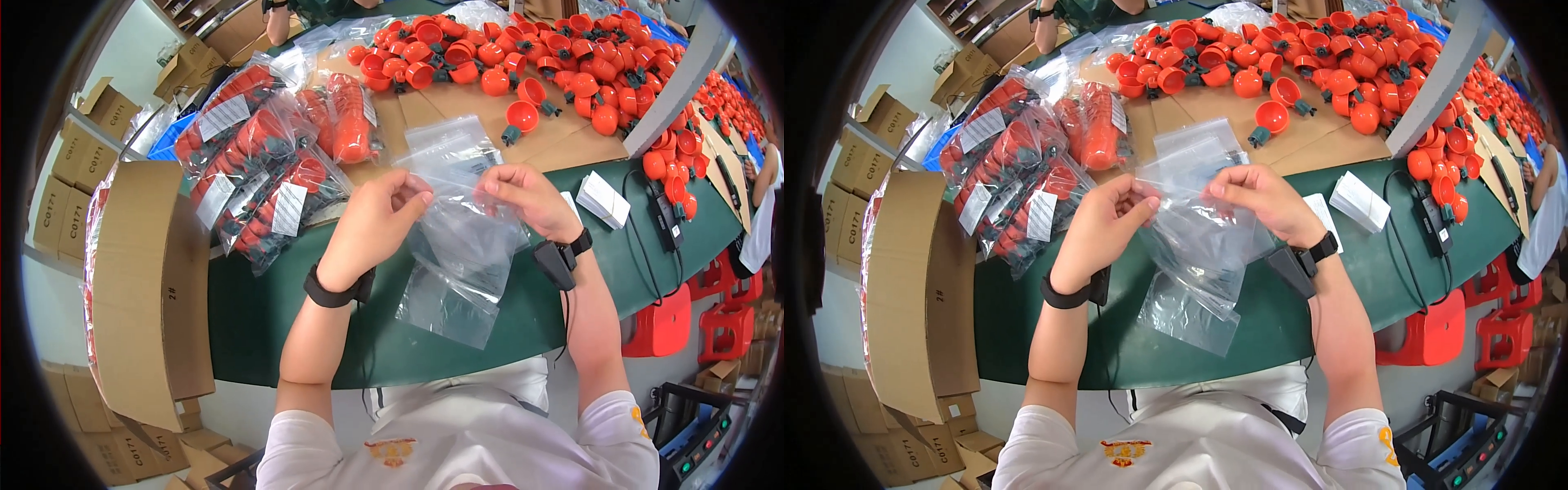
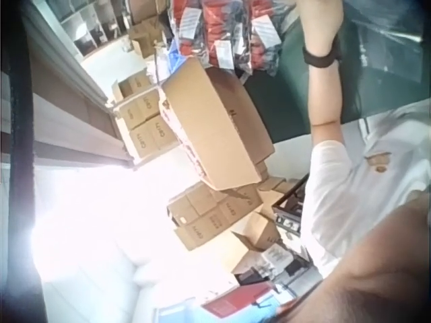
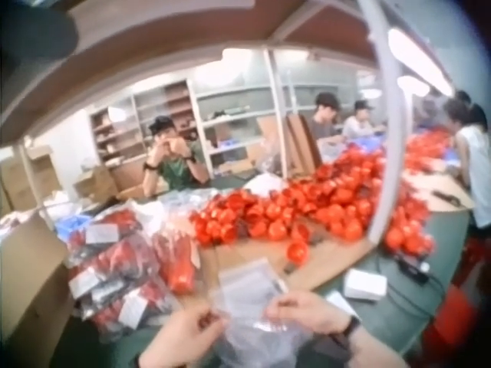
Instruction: The person seals a plastic bag containing red plastic cups and a paper slip, then repeats the process by filling and sealing a new bag.
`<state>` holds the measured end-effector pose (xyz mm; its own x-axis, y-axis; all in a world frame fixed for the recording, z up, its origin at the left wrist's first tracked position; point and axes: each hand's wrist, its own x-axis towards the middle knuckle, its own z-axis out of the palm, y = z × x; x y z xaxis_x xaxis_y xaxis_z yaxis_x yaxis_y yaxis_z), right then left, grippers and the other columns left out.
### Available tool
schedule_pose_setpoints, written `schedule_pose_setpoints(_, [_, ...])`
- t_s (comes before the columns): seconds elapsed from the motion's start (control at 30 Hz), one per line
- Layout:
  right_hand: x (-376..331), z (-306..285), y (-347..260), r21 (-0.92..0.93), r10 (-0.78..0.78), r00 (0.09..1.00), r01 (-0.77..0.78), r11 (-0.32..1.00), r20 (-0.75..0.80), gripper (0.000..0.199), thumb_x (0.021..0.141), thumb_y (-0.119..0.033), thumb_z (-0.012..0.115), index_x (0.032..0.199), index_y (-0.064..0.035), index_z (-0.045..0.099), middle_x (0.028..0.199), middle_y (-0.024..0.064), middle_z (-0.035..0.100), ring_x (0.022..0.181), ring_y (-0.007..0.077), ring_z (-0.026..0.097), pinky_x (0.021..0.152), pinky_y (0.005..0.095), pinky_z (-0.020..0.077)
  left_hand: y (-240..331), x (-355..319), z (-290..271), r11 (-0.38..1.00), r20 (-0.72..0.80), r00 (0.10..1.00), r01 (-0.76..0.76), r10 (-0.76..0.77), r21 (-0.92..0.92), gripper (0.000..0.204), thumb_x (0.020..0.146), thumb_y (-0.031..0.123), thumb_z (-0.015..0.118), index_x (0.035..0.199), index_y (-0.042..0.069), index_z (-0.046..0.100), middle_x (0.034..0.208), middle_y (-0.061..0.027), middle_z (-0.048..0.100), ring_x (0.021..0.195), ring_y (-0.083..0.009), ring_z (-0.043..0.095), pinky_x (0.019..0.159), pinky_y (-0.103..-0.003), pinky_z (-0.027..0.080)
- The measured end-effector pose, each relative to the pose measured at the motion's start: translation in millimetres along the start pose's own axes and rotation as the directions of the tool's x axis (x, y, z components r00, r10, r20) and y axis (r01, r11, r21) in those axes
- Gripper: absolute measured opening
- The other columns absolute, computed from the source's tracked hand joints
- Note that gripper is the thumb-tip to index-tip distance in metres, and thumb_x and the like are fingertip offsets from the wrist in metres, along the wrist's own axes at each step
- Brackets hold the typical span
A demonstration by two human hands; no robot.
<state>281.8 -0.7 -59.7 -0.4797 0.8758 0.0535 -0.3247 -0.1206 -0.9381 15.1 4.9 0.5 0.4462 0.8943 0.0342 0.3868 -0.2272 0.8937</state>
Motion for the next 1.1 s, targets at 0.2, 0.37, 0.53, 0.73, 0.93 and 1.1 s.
schedule_pose_setpoints(0.2, [-3, -1, -10, -0.313, 0.069, 0.99, -0.103, 0.944, -0.12, 0.021, 0.098, -0.022, 0.068, 0.099, -0.001, 0.071, 0.092, -0.0009, 0.068, 0.081, 0.0062, 0.056, 0.076, 0.023, 0.0464, 1, -2, -1, 0.992, 0.039, 0.999, -0.027, 0.022, 0.122, 0.013, 0.095, 0.009, 0.068, 0.098, -0.004, 0.067, 0.08, -0.0017, 0.068, 0.069, -0.0067, 0.06, 0.064, -0.023, 0.048])
schedule_pose_setpoints(0.37, [-2, -4, -11, -0.353, 0.128, 0.989, -0.147, 0.924, -0.076, 0.018, 0.095, -0.019, 0.072, 0.099, -0.0009, 0.071, 0.092, -0.0015, 0.068, 0.08, 0.0058, 0.057, 0.076, 0.023, 0.0471, 3, -1, 1, 0.989, 0.06, 0.998, -0.025, 0.016, 0.149, 0.014, 0.095, 0.009, 0.069, 0.101, -0.004, 0.068, 0.081, -0.0024, 0.069, 0.069, -0.0067, 0.06, 0.064, -0.023, 0.048])
schedule_pose_setpoints(0.53, [-3, -4, -11, -0.328, 0.085, 0.995, -0.099, 0.94, -0.057, 0.017, 0.093, -0.019, 0.074, 0.099, -0.0034, 0.072, 0.086, -0.0046, 0.067, 0.08, 0.0031, 0.056, 0.072, 0.0205, 0.0443, 2, 0, 14, 0.982, -0.152, 0.977, -0.127, 0.148, 0.139, 0.018, 0.094, 0.014, 0.072, 0.101, -0.003, 0.068, 0.074, 0.0, 0.063, 0.068, -0.0086, 0.058, 0.065, -0.024, 0.049])
schedule_pose_setpoints(0.73, [-1, 2, -8, -0.241, 0.046, 0.99, -0.078, 0.967, -0.136, 0.014, 0.093, -0.017, 0.074, 0.09, -0.006, 0.067, 0.086, -0.0047, 0.064, 0.076, 0.0033, 0.054, 0.069, 0.0207, 0.0427, 11, -6, 18, 0.985, -0.131, 0.986, -0.078, 0.099, 0.156, 0.03, 0.093, 0.026, 0.074, 0.087, -0.001, 0.065, 0.066, -0.0043, 0.059, 0.06, -0.0145, 0.051, 0.06, -0.031, 0.046])
schedule_pose_setpoints(0.93, [-6, 37, -6, -0.139, -0.002, 1.0, 0.0, 0.99, -0.011, 0.017, 0.092, -0.014, 0.076, 0.086, -0.005, 0.063, 0.085, -0.002, 0.062, 0.073, 0.0066, 0.055, 0.066, 0.0228, 0.0447, 17, -13, 31, 0.998, 0.169, 0.984, 0.055, -0.053, -0.008, 0.042, 0.103, 0.037, 0.06, 0.089, -0.002, 0.065, 0.07, -0.0038, 0.061, 0.064, -0.0115, 0.056, 0.061, -0.029, 0.047])
schedule_pose_setpoints(1.1, [-8, 35, -6, -0.121, -0.062, 0.993, 0.075, 0.99, 0.104, 0.017, 0.092, -0.014, 0.077, 0.089, -0.0037, 0.064, 0.081, 0.0007, 0.065, 0.072, 0.0091, 0.06, 0.065, 0.025, 0.0485, 29, -18, 23, 0.971, 0.364, 0.931, 0.108, -0.024, -0.213, 0.034, 0.107, 0.028, 0.052, 0.098, -0.001, 0.066, 0.084, -0.0034, 0.065, 0.077, -0.0102, 0.06, 0.074, -0.026, 0.05])
